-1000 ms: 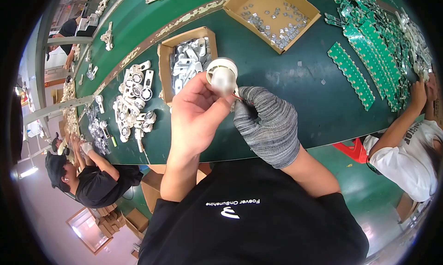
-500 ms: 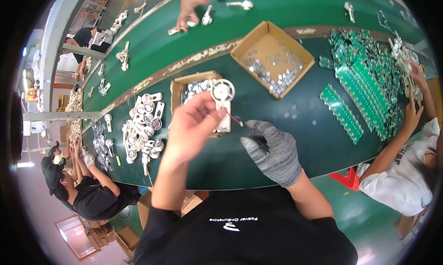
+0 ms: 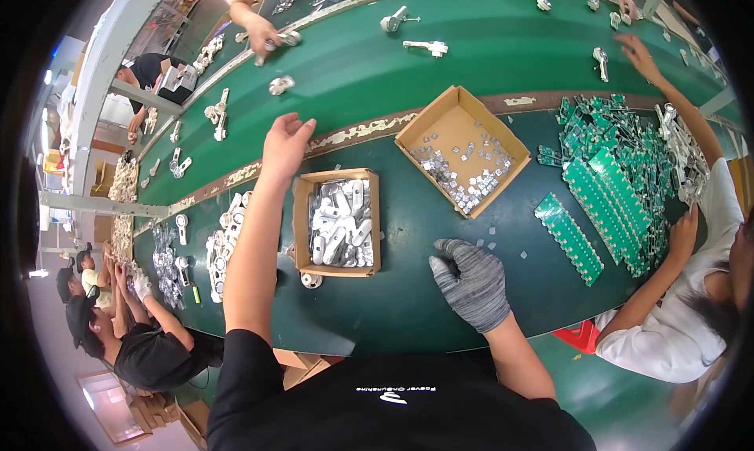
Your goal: The person assembles small electronic components by hand, inserting round electronic fans into white plastic housings along a factory assembly line.
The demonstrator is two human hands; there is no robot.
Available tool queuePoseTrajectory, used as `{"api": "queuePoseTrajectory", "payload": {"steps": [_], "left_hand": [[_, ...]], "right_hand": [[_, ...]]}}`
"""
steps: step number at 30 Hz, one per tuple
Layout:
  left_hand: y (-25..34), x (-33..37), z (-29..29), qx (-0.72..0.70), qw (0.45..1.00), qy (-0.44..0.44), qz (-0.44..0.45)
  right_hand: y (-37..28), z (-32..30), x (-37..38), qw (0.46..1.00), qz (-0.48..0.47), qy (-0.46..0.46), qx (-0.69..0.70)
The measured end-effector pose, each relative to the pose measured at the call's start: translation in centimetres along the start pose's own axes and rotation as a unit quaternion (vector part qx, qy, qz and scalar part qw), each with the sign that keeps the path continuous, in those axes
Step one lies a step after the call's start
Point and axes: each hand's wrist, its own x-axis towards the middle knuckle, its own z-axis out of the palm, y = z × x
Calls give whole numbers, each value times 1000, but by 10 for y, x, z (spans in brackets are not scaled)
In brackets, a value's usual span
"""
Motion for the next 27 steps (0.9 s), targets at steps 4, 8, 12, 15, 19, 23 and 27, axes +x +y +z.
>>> {"api": "queuePoseTrajectory", "payload": {"steps": [4, 8, 12, 15, 19, 23, 27], "left_hand": [[36, 14, 24, 142, 964, 32, 221], [111, 55, 87, 229, 886, -11, 404], [145, 100, 159, 324, 818, -92, 467], [163, 102, 169, 346, 845, -137, 384], [149, 88, 125, 175, 905, -223, 317], [108, 29, 30, -288, 907, -298, 69], [78, -51, -54, -385, 887, -252, 25]], "right_hand": [[4, 9, 6, 997, -37, 33, -66], [2, 8, 7, 998, -21, 22, -53], [2, 13, 5, 999, 20, 34, -24], [-1, 14, 5, 998, 20, 50, -24], [3, 15, 2, 998, 39, 43, -31], [-5, 14, 5, 998, 34, 37, -41], [-6, 7, 7, 998, 60, 12, 22]]}}
